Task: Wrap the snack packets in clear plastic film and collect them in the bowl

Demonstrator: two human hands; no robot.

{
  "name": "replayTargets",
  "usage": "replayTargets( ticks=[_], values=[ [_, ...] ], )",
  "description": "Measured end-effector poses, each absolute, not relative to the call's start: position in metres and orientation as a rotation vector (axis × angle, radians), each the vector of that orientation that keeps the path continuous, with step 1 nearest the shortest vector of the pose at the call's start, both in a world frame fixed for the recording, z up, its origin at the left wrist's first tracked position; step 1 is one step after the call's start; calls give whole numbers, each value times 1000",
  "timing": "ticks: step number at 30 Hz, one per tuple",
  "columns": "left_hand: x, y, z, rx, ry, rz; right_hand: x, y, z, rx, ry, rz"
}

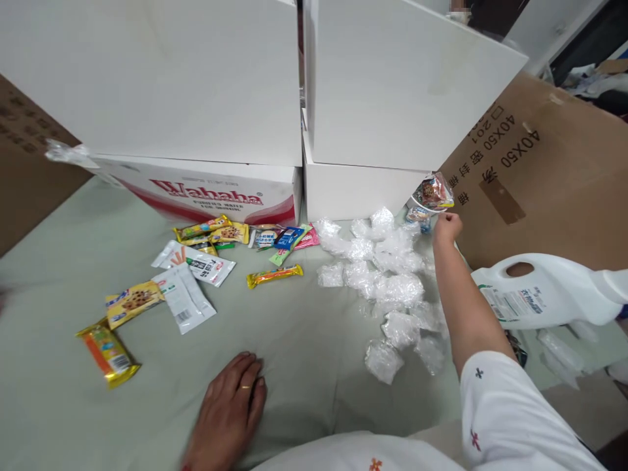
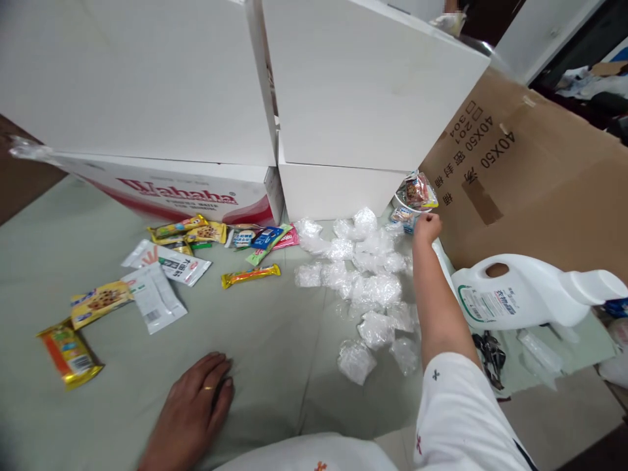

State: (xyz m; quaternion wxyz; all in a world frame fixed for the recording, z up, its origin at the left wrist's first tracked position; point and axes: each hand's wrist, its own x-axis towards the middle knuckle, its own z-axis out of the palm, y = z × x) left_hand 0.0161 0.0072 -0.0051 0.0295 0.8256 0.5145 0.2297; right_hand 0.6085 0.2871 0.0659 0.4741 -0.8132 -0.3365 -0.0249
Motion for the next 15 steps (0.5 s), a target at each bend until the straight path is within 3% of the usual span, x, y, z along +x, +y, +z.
replayTargets(
  ticks=[15],
  values=[
    [21, 7, -2, 2551, 1576, 769, 537, 159, 78, -1805, -872, -8]
  ],
)
